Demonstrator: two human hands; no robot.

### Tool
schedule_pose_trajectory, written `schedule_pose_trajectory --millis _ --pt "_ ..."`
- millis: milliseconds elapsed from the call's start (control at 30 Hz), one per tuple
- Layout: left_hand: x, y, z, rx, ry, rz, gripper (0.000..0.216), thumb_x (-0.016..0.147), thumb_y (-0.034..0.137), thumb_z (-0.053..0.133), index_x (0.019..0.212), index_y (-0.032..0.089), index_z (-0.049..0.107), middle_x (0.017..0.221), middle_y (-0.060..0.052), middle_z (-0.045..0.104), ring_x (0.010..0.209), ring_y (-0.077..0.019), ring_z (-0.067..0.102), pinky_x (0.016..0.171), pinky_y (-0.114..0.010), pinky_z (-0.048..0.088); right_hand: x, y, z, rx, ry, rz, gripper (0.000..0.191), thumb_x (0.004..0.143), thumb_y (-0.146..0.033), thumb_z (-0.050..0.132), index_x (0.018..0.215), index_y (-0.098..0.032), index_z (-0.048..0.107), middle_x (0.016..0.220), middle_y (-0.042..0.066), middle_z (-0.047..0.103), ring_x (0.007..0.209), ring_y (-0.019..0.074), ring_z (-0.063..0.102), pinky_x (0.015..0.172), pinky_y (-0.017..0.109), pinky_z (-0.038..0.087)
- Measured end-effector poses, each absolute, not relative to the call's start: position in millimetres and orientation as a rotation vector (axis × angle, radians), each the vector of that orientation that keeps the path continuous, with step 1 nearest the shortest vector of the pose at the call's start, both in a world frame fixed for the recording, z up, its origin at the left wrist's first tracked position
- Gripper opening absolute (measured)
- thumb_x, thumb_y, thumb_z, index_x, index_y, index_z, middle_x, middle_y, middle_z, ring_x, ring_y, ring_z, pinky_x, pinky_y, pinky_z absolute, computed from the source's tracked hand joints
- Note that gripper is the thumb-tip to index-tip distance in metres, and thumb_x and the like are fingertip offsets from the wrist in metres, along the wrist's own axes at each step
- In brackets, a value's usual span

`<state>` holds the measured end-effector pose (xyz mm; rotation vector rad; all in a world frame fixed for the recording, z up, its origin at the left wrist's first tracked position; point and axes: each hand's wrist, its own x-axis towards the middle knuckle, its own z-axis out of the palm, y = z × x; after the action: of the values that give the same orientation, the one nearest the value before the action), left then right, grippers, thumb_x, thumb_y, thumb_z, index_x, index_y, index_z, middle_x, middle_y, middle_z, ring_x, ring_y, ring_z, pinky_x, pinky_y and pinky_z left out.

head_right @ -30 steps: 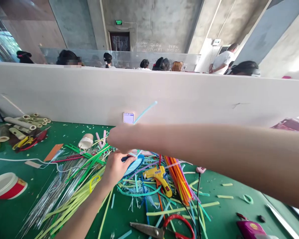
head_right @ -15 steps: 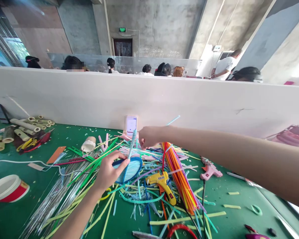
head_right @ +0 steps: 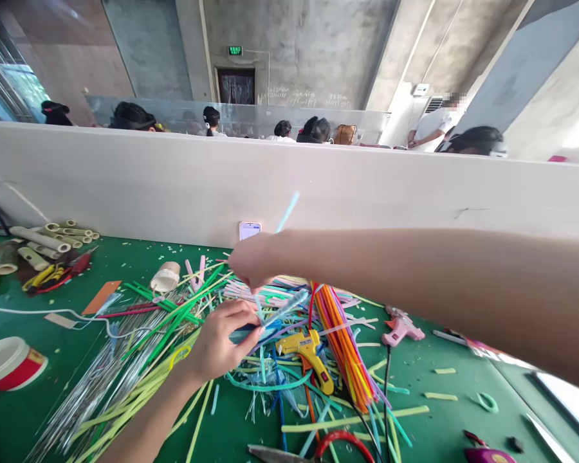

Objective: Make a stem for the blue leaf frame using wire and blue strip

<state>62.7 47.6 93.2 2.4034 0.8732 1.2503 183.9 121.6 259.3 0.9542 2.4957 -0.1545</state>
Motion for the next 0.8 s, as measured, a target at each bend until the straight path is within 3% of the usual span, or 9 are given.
schedule_pose_trajectory --millis 100,167,300,467,567,700,800 --pt "49.4 44.3 90.2 2.338 0.86 1.34 0.007 0.086 0.015 0.062 0.085 0.021 0.067 0.09 -0.005 0.071 0.093 -0.0203 0.068 0.084 -0.035 0.054 210.8 126.3 249.2 0.973 2.431 -0.091 0.015 0.086 -0.029 0.07 0.091 -0.018 0.08 0.08 0.007 0.075 0.068 0.0169 0.062 0.056 0.029 0.037" --pt "43.2 46.6 87.4 2.275 0.962 1.434 0.007 0.086 0.016 0.062 0.084 0.021 0.066 0.087 -0.005 0.071 0.088 -0.0197 0.068 0.08 -0.034 0.055 225.2 111.9 238.7 0.984 2.425 -0.003 0.02 0.092 -0.022 0.06 0.096 -0.017 0.079 0.085 0.01 0.076 0.07 0.0186 0.064 0.054 0.029 0.035" --pt "46.1 56.4 83.1 2.211 1.132 1.526 0.008 0.087 0.016 0.06 0.083 0.021 0.064 0.085 -0.004 0.071 0.084 -0.0197 0.067 0.077 -0.034 0.054 226.8 66.4 228.2 0.778 2.434 0.135 0.021 0.076 -0.001 0.063 0.084 -0.015 0.076 0.081 0.011 0.075 0.067 0.0205 0.064 0.054 0.031 0.035" --pt "65.4 57.5 82.2 2.411 1.099 1.423 0.004 0.081 0.018 0.062 0.081 0.021 0.065 0.085 -0.007 0.072 0.082 -0.0231 0.067 0.072 -0.035 0.053 196.1 59.8 248.6 0.643 2.525 0.277 0.022 0.078 -0.001 0.062 0.076 -0.019 0.075 0.071 0.008 0.07 0.071 0.0231 0.064 0.061 0.036 0.038" --pt "70.3 48.8 83.6 2.543 0.978 1.331 0.005 0.081 0.017 0.061 0.079 0.019 0.065 0.083 -0.006 0.071 0.081 -0.0219 0.067 0.075 -0.036 0.053 193.4 84.4 256.0 0.755 2.498 0.226 0.018 0.082 -0.006 0.066 0.082 -0.019 0.078 0.076 0.009 0.073 0.074 0.0227 0.065 0.06 0.034 0.037" --pt "68.9 37.8 84.3 2.614 0.911 1.249 0.006 0.083 0.024 0.065 0.08 0.019 0.065 0.085 -0.005 0.071 0.082 -0.0216 0.066 0.076 -0.037 0.051 217.0 105.6 244.1 1.067 2.41 -0.124 0.015 0.089 -0.03 0.068 0.095 -0.023 0.081 0.087 0.007 0.078 0.075 0.0207 0.067 0.056 0.03 0.036" --pt "67.5 36.9 83.5 2.635 0.916 1.258 0.012 0.089 0.026 0.065 0.078 0.019 0.063 0.084 -0.003 0.071 0.08 -0.02 0.066 0.074 -0.036 0.05 242.5 103.1 230.5 1.138 2.429 -0.21 0.018 0.09 -0.03 0.064 0.093 -0.024 0.081 0.089 0.006 0.079 0.079 0.0203 0.068 0.057 0.028 0.036"
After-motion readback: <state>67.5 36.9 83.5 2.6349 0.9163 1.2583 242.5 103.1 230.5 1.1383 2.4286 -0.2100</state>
